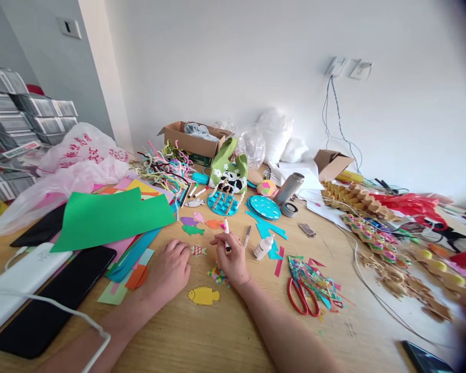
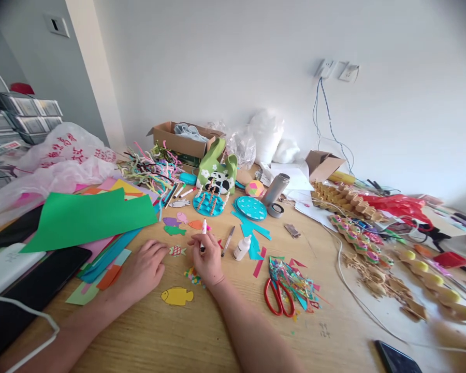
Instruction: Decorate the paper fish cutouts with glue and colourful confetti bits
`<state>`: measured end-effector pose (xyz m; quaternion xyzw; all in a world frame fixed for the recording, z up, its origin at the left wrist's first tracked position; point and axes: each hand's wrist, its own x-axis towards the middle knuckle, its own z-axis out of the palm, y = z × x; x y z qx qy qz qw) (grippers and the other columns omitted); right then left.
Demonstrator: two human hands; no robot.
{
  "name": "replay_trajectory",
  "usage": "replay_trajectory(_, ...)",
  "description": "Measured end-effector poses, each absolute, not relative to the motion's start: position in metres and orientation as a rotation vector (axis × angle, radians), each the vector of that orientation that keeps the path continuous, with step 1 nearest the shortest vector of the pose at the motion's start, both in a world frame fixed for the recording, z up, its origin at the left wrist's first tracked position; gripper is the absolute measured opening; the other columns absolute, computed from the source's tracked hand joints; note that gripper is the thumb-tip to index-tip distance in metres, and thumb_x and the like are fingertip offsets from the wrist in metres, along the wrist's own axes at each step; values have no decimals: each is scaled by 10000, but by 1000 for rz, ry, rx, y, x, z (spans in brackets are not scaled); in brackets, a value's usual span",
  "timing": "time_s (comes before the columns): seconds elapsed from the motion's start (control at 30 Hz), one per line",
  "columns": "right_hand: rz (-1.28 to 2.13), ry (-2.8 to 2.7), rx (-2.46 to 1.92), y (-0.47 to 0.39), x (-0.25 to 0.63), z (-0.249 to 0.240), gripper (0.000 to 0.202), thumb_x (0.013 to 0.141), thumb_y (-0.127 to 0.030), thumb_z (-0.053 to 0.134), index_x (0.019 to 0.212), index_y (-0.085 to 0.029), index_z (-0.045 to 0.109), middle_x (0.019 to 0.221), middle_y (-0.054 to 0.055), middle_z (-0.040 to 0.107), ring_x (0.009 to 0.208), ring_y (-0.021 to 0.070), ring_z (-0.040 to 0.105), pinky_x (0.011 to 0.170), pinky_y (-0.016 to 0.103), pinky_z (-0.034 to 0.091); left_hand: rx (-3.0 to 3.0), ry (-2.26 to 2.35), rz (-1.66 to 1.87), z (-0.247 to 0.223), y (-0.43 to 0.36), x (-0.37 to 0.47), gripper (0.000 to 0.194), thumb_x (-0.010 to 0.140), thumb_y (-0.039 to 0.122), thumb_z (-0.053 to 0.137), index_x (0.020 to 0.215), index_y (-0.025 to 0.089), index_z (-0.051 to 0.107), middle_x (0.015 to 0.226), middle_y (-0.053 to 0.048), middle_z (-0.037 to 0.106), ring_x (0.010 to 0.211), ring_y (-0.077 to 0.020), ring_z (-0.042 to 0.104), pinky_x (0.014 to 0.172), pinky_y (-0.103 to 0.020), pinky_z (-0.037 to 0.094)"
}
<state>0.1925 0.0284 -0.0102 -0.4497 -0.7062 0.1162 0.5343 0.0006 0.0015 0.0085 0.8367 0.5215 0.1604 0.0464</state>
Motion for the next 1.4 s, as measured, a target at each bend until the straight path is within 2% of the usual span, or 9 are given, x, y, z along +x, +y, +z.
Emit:
replay_trajectory(0.2,303,-1613,-1073,23,192,1,145,883,-150,480,898,-218,607,802,31,731,747,180,648,730,334,519,2474,1696,532,7,5,-2,324,807,45,448,1068,129,620,1013,-134,647,1075,-275,555,928,-404,464)
replay_trajectory(0.33,315,-1596,-1070,25,190,12,158,888,-161,471,918,-219,614,838,41,726,764,182,646,715,337,540,2425,1744,558,3,7,-3,327,816,48,453,1099,133,595,1021,-141,629,1024,-267,583,888,-389,472)
replay_trajectory(0.5,189,-1733,-1003,23,191,37,199,857,-110,468,894,-227,625,839,45,722,824,194,638,756,353,528,2399,1746,583,-1,9,-5,319,839,69,465,1125,144,585,1052,-143,637,1057,-260,583,900,-381,465)
replay_trajectory(0.63,106,-1846,-964,6,199,47,228,853,-93,471,915,-227,645,842,51,708,803,199,633,729,352,516,2392,1729,604,-3,11,-6,348,847,70,456,1163,154,576,1037,-118,656,1075,-245,582,933,-380,454)
replay_trajectory(0.8,86,-1888,-1005,-32,217,27,265,863,-53,483,995,-230,631,912,64,698,827,202,629,712,345,511,2389,1706,622,2,9,-5,310,866,72,426,1109,163,597,1027,-110,666,1049,-237,593,904,-364,465)
replay_trajectory(0.93,79,-1836,-1113,-51,225,9,230,874,-68,485,963,-230,621,853,55,693,794,201,638,686,335,519,2397,1682,629,4,6,-3,308,851,57,438,1076,179,610,1020,-102,677,1055,-235,595,894,-364,465)
replay_trajectory(1.17,57,-1764,-1132,-51,215,-4,292,913,-79,460,1139,-242,547,914,70,736,839,212,658,707,347,543,2432,1677,646,7,8,-4,285,832,52,464,1028,186,622,966,-87,673,1024,-233,587,897,-368,458)
replay_trajectory(1.4,-25,-1858,-1164,-46,224,-19,285,914,-78,468,1133,-235,562,962,78,727,838,217,639,727,371,531,2471,1671,658,10,9,-6,243,840,48,457,958,183,620,908,-84,652,1001,-242,575,893,-359,454)
